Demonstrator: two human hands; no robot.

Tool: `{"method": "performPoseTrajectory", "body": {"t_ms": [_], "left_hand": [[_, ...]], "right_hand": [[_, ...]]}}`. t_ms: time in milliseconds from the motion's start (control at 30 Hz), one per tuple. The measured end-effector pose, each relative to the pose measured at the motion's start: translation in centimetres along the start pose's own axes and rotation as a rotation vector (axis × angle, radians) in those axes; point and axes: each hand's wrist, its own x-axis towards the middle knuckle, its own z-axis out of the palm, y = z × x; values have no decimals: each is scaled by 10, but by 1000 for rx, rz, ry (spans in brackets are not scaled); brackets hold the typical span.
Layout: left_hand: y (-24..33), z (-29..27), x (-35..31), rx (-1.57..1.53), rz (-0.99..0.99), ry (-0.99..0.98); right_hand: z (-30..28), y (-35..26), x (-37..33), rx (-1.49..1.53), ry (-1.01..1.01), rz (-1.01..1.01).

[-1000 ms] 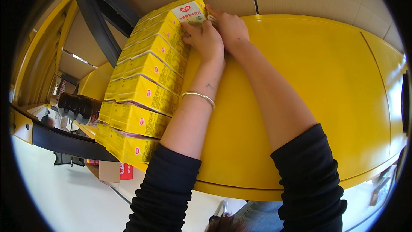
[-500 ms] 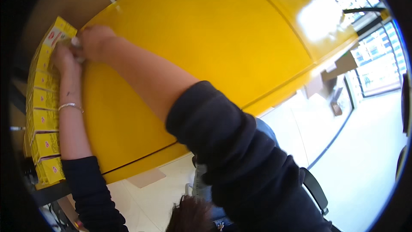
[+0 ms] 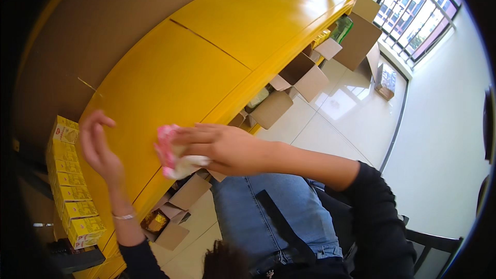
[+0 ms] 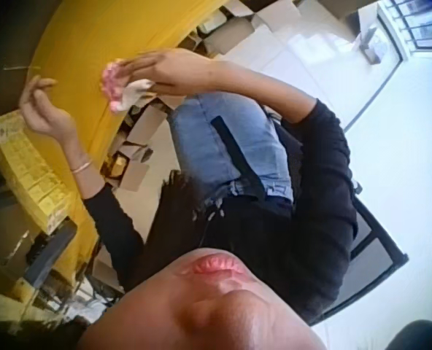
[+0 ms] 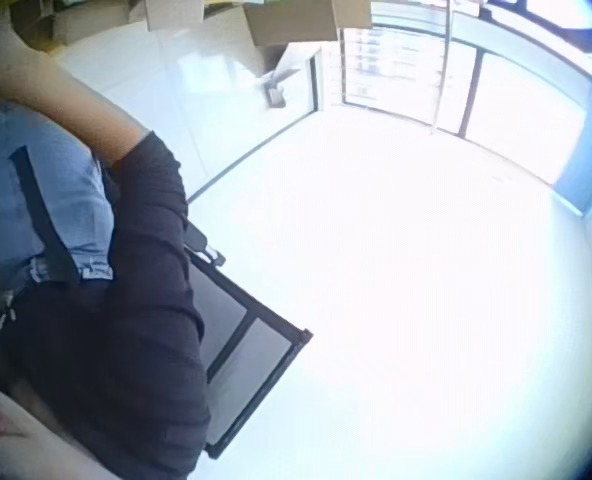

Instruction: The person repeatedly wipes yellow product boxes with a white cloth and stacks them on a yellow shelf. The person takes boxes from a cardboard carton below the shelf, wipes each one, and places it on the shelf.

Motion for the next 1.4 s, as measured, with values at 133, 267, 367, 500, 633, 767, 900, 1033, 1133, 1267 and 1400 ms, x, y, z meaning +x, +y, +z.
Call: {"method": "performPoseTrajectory", "body": {"t_ms": [133, 267, 367, 500, 633, 767, 900, 1033, 1133, 1267, 1400], "left_hand": [[72, 69, -36, 160, 791, -415], [90, 143, -75, 133, 909, -733], [76, 190, -85, 112, 735, -889], [63, 242, -81, 122, 545, -842], [47, 295, -81, 152, 350, -803], [15, 357, -75, 97, 14, -772], [-80, 425, -78, 8, -314, -530], [-63, 453, -58, 243, -256, -521], [-54, 445, -43, 458, -9, -572], [-62, 476, -39, 565, 144, -628], [-77, 469, -51, 609, 72, -642]], "right_hand": [[-66, -14, -86, 681, -245, 773], [-96, 27, -154, 423, -178, 1152], [-101, 49, -188, 818, 407, 1299], [-110, 80, -215, 1326, 1037, 1101], [-120, 121, -221, 1352, 1323, 874], [-123, 172, -188, 1469, 1556, 780], [-100, 235, -146, 1152, 1603, 1150], [-104, 282, -135, 924, 1732, 1691], [-80, 310, -133, 685, 1678, 1743], [-41, 390, -174, 1359, 1661, 1357], [-54, 341, -155, 1324, 1623, 1330]]}}
